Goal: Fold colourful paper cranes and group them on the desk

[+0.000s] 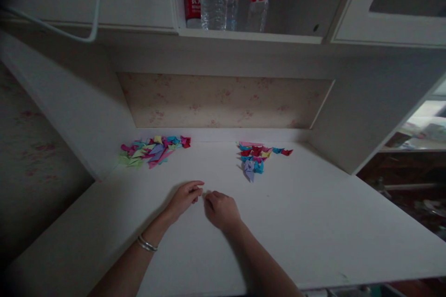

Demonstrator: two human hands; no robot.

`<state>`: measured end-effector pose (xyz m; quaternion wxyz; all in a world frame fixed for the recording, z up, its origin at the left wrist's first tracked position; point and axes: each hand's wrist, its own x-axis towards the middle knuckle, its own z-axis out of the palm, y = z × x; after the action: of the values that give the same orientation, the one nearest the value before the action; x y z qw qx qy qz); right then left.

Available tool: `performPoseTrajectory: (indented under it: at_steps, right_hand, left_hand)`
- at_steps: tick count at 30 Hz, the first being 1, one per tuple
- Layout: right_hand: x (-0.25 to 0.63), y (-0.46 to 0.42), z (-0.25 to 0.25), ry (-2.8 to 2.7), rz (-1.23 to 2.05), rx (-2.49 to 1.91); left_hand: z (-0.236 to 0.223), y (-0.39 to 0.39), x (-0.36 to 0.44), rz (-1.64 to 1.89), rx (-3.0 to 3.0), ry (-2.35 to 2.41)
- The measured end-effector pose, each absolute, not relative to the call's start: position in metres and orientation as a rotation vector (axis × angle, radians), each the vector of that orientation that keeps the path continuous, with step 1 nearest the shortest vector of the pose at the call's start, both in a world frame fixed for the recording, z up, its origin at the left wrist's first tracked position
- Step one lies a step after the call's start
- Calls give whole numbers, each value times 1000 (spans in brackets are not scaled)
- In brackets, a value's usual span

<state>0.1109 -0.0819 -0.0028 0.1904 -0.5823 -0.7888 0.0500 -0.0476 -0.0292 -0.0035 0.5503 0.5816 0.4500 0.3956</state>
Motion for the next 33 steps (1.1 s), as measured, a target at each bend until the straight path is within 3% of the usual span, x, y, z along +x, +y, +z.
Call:
performPoseTrajectory:
  at_steps: [33]
  right_hand:
    - [115,-82,-9,-2259,111,-1561]
  left_hand:
    - [-14,-21,-50,965,1324,1084]
